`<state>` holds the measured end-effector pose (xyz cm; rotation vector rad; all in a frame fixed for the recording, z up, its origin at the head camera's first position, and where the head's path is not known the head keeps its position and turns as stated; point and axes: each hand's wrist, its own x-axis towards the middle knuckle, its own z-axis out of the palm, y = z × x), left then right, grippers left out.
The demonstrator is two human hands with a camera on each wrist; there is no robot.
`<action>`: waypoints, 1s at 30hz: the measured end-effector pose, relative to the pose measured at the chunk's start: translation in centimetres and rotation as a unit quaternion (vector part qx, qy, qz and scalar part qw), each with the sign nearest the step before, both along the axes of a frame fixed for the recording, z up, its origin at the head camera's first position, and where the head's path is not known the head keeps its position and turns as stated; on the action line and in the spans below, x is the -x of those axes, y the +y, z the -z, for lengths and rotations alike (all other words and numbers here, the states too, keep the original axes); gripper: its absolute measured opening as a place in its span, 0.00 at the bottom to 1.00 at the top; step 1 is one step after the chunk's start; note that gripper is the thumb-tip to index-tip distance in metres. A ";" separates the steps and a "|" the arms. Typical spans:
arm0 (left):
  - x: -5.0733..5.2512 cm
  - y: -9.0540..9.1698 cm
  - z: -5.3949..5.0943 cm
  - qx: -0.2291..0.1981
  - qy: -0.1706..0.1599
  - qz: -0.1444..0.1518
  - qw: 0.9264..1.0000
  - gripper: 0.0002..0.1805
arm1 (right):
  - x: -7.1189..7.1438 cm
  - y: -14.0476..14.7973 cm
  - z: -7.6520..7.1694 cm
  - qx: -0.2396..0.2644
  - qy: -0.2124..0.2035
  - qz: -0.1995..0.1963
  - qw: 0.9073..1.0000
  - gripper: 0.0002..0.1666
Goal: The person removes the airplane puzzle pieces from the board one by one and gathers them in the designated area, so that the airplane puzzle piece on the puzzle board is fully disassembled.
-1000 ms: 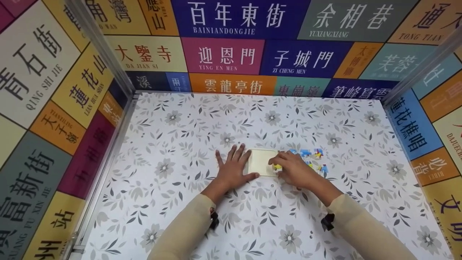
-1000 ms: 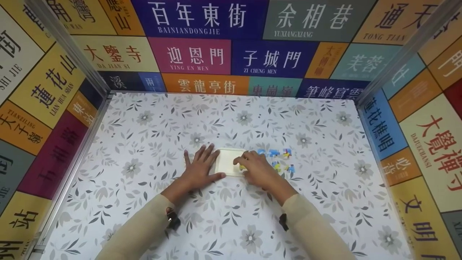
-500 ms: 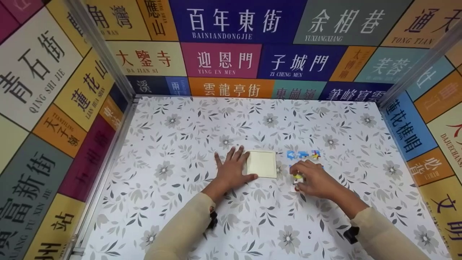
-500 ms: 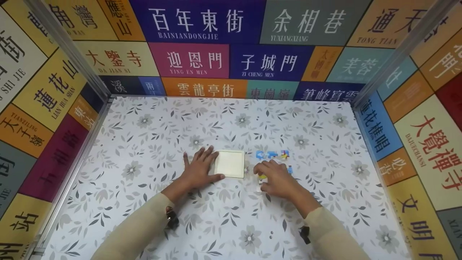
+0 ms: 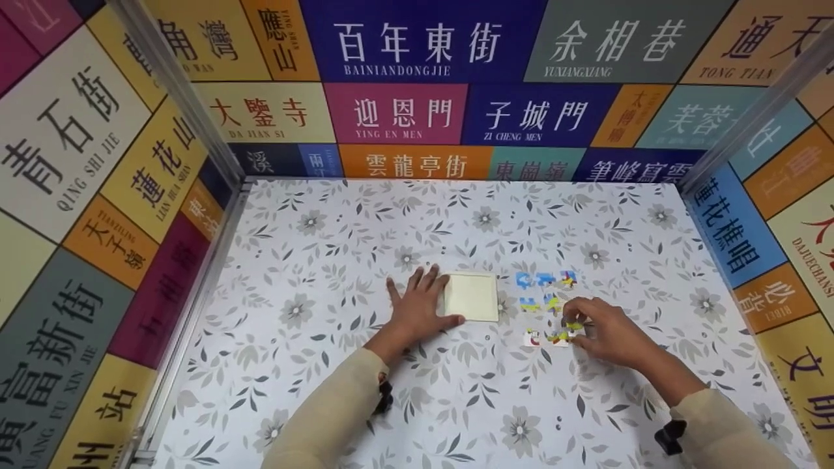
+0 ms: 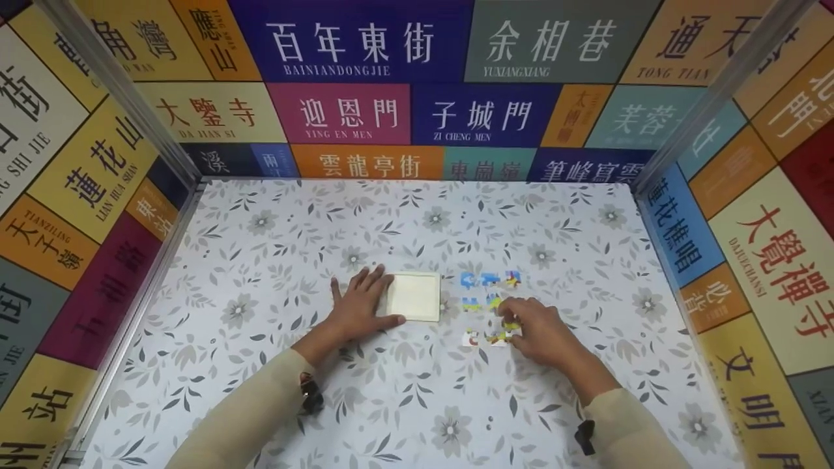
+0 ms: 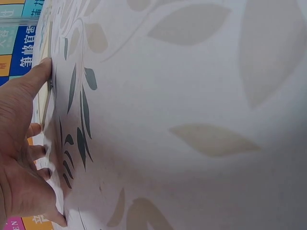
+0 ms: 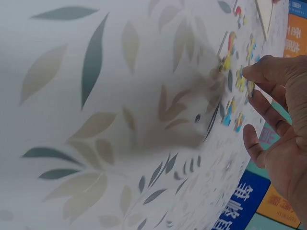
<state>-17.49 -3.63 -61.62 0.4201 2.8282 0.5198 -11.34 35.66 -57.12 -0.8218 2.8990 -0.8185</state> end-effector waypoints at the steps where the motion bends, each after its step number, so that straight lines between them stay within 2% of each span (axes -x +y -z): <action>1: 0.0 0.0 0.0 -0.001 -0.002 0.000 1.000 0.57 | -0.1 0.3 0.0 -0.002 -0.007 0.005 1.000 0.28; 8: 0.0 -0.1 0.0 -0.011 -0.009 0.000 1.000 0.56 | -0.4 2.1 0.4 0.003 -0.026 0.010 1.000 0.23; 14: 0.1 -0.2 -0.3 -0.022 -0.005 0.001 1.000 0.55 | -0.2 2.6 0.6 -0.004 -0.009 -0.017 1.000 0.20; 19: 0.3 -0.2 -0.2 -0.015 -0.005 0.000 1.000 0.56 | -0.1 2.6 0.9 0.009 -0.002 -0.015 1.000 0.21; 26: 0.1 -0.2 0.0 -0.016 -0.007 0.001 1.000 0.56 | -0.5 2.7 0.6 0.008 -0.058 0.013 0.998 0.18; 30: 0.0 0.0 -0.1 -0.023 -0.007 0.004 1.000 0.56 | -0.8 2.9 0.5 -0.004 -0.062 0.023 0.998 0.18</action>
